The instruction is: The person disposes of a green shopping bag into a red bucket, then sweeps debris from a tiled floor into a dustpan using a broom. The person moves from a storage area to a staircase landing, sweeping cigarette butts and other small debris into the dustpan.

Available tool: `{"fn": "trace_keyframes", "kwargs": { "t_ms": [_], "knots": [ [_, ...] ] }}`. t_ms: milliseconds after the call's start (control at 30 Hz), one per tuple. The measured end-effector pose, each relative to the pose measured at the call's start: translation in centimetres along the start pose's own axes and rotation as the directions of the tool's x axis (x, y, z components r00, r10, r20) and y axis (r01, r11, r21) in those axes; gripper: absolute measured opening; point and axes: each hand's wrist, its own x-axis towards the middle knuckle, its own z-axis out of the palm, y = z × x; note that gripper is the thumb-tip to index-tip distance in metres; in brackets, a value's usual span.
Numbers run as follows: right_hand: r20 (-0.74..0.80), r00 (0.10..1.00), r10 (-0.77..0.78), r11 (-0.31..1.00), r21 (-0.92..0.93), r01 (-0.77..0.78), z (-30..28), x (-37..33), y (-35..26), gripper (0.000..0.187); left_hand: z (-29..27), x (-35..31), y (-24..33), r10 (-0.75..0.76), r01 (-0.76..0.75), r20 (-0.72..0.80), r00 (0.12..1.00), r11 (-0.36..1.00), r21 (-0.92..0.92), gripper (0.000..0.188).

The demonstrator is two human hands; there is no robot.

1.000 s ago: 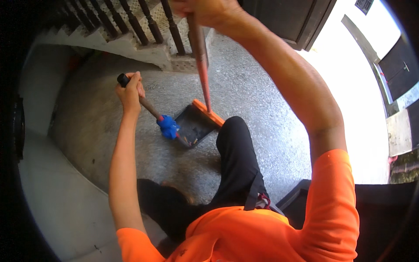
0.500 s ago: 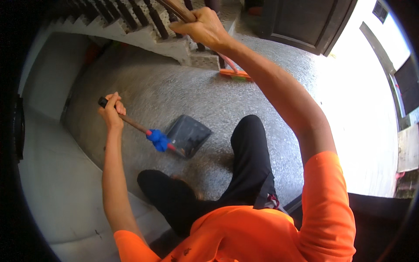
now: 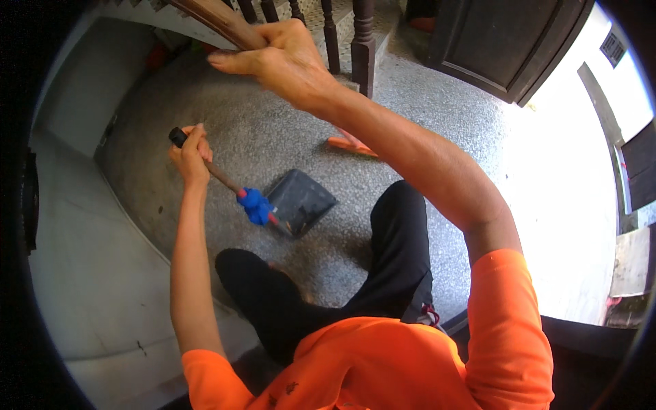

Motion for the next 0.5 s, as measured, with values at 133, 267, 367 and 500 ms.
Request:
{"fn": "trace_keyframes", "kwargs": {
  "t_ms": [133,267,367,500],
  "knots": [
    [0.066,0.996,0.055,0.981,0.183,-0.067,1.3,0.2,-3.8,0.029,-0.2,0.0,-0.1,0.016,-0.016,-0.006,1.000,0.999,0.027,0.016],
    [0.114,0.987,0.110,0.915,0.377,-0.145,1.9,0.5,-6.0,0.030,0.1,-0.3,0.0,0.024,-0.023,-0.009,1.000,0.999,0.024,0.016],
    [0.191,0.976,0.108,0.862,0.471,-0.187,2.2,-0.3,-6.6,0.028,-0.6,-0.6,0.3,0.035,-0.035,-0.006,0.999,0.999,0.032,0.016],
    [0.263,0.964,0.043,0.800,0.569,-0.191,1.0,-0.7,-6.2,0.026,-0.5,-0.9,0.7,0.066,-0.064,-0.024,0.998,0.995,0.070,0.016]
  ]
}}
